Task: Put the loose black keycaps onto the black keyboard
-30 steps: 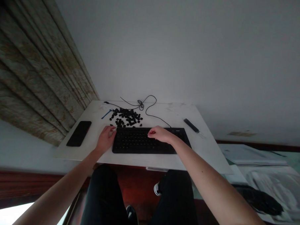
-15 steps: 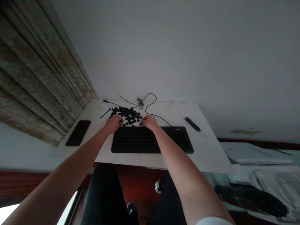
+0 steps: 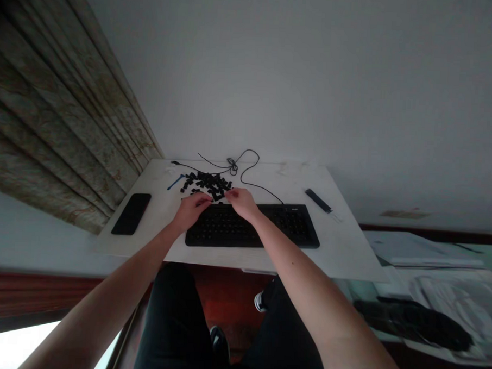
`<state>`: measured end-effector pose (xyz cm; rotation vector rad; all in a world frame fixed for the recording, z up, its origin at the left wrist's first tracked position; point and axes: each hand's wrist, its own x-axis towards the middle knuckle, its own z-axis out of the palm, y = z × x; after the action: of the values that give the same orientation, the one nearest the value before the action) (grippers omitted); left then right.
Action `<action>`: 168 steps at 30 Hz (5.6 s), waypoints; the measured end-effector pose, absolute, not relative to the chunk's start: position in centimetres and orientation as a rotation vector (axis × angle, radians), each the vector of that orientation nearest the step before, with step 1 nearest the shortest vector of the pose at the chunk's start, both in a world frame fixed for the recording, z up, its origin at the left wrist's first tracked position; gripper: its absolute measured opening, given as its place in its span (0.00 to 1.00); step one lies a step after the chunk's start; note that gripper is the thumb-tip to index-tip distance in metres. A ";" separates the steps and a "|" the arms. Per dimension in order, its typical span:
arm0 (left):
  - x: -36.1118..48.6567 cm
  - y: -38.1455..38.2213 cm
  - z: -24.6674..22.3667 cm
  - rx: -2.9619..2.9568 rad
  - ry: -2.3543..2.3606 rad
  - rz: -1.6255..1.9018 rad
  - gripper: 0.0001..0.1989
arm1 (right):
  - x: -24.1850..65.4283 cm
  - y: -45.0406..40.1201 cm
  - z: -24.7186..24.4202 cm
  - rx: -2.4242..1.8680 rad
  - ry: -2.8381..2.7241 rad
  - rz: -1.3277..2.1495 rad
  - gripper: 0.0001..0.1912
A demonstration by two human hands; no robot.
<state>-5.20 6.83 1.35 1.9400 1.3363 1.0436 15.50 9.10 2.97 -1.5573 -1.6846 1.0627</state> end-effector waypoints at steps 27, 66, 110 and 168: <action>-7.1 -1.7 -2.7 2.174 1.549 1.136 0.19 | 15.8 3.5 1.9 -1.456 -1.798 1.570 0.06; -6.8 -1.1 -2.4 2.076 1.566 1.100 0.14 | 14.0 5.0 2.4 -1.709 -1.955 1.516 0.04; -6.1 -2.0 -1.9 2.539 1.409 0.903 0.13 | 13.6 4.7 3.3 -1.764 -2.121 1.441 0.03; -6.3 -2.0 -2.4 2.443 1.544 0.963 0.25 | 15.5 5.9 3.9 -1.610 -2.039 1.738 0.04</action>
<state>-6.29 -1.99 -2.44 2.4426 1.5441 0.9633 15.55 5.86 3.91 -1.6096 -2.0388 1.7385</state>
